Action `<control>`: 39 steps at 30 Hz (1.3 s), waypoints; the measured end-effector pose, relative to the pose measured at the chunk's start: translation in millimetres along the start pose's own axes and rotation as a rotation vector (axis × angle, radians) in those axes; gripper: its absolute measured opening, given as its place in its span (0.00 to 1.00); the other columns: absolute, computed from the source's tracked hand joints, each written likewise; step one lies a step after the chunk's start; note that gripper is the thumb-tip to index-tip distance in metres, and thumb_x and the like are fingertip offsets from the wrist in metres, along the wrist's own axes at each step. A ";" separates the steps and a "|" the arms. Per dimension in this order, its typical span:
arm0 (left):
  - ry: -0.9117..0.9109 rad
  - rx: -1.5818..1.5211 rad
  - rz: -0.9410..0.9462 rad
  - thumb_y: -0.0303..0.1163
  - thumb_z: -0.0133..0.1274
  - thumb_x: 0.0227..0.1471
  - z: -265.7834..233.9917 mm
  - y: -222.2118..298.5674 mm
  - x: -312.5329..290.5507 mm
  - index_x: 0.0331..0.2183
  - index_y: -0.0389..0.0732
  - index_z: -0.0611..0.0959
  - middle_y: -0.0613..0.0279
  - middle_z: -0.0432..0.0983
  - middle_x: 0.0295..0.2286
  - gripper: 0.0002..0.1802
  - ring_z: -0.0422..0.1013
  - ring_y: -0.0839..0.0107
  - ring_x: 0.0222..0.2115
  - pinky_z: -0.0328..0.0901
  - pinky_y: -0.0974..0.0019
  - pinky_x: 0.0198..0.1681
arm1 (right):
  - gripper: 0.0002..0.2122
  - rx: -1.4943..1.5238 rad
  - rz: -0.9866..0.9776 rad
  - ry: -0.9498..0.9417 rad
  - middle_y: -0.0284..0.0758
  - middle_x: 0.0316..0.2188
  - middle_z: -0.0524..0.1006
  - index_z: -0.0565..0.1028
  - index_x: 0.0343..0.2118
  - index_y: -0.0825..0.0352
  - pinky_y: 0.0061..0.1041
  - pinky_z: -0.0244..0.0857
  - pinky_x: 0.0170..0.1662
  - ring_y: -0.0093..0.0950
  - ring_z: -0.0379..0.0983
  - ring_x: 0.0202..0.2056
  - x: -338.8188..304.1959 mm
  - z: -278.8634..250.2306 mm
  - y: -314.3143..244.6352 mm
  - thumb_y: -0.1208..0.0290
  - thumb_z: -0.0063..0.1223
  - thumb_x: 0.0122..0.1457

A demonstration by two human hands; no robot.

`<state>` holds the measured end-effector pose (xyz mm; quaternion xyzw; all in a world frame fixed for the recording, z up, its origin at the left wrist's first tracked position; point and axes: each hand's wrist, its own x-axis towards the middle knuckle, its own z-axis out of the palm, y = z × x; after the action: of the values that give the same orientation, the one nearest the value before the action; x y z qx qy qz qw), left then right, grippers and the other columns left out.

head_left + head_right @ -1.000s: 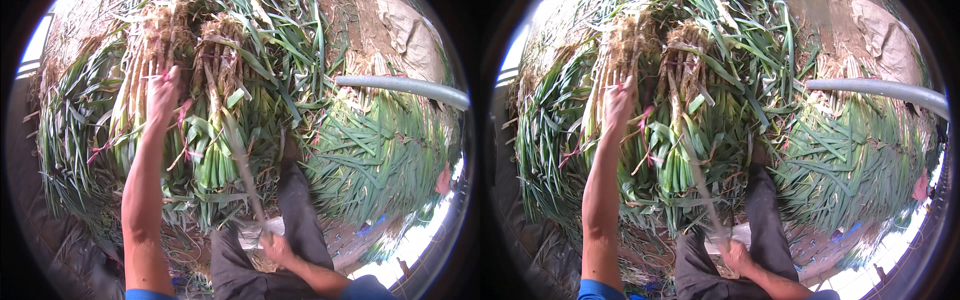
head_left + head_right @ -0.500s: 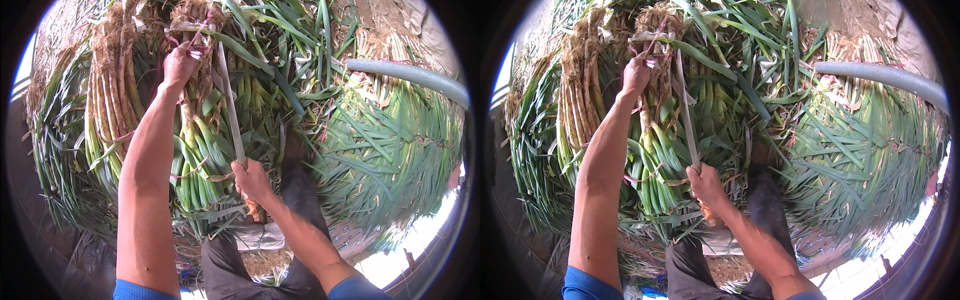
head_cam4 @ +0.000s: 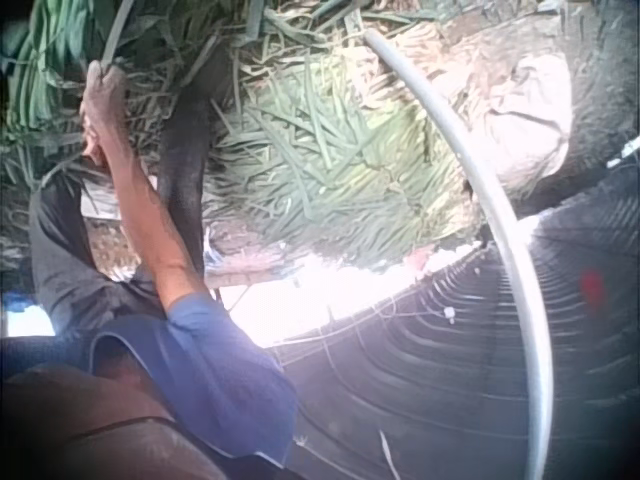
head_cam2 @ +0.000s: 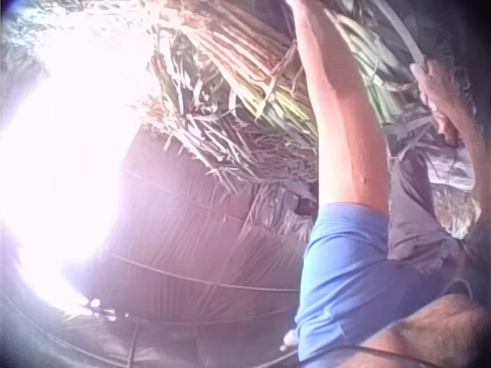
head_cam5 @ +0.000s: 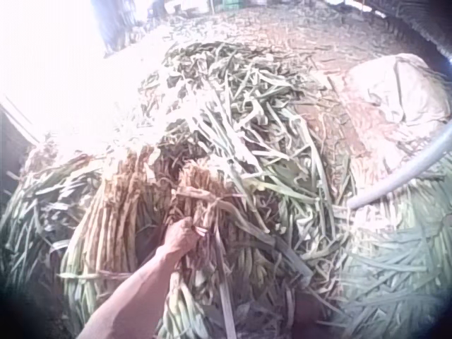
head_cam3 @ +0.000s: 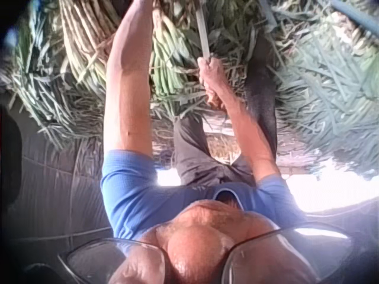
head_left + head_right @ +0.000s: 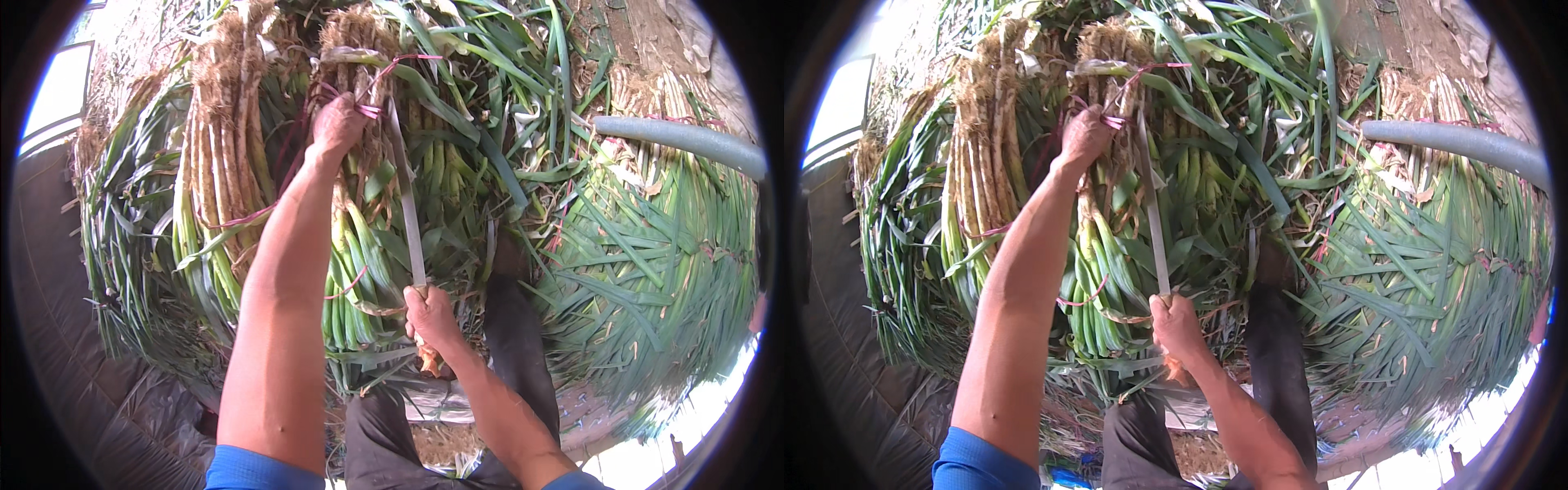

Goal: The person sits on the ground and repeatedly picks up bunches of green leafy vegetables, trims the ends with a knife, and sets them aside. The person also ties some bunches with a red string.

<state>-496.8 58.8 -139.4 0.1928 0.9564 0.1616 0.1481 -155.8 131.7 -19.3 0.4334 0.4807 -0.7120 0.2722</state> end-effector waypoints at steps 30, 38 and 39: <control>0.635 -0.675 -0.869 0.44 0.49 0.64 -327.7 -168.0 -596.3 0.27 0.49 0.72 0.79 0.57 0.16 0.15 0.51 0.86 0.12 0.45 0.75 0.14 | 0.19 -0.247 -0.008 0.279 0.33 0.13 0.71 0.67 0.16 0.66 0.25 0.63 0.17 0.24 0.70 0.13 -149.4 -50.0 117.6 0.64 0.46 0.63; 0.665 -0.270 -1.206 0.51 0.53 0.61 -369.6 -270.0 -851.9 0.28 0.46 0.75 0.77 0.60 0.19 0.20 0.55 0.80 0.17 0.51 0.71 0.18 | 0.15 -0.121 -0.004 0.356 0.31 0.14 0.70 0.69 0.23 0.65 0.24 0.62 0.16 0.23 0.69 0.13 -207.2 0.6 160.0 0.61 0.49 0.63; 0.590 -0.090 -1.047 0.49 0.54 0.61 -359.9 -297.4 -899.3 0.28 0.44 0.76 0.76 0.62 0.20 0.20 0.57 0.80 0.19 0.52 0.69 0.20 | 0.15 -0.098 0.016 0.320 0.31 0.14 0.70 0.68 0.23 0.65 0.24 0.62 0.16 0.23 0.69 0.13 -207.6 4.6 160.4 0.61 0.49 0.63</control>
<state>76.3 -666.4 275.7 -0.3631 0.9172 0.1541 -0.0558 70.4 58.9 92.0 0.5314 0.5486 -0.6072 0.2188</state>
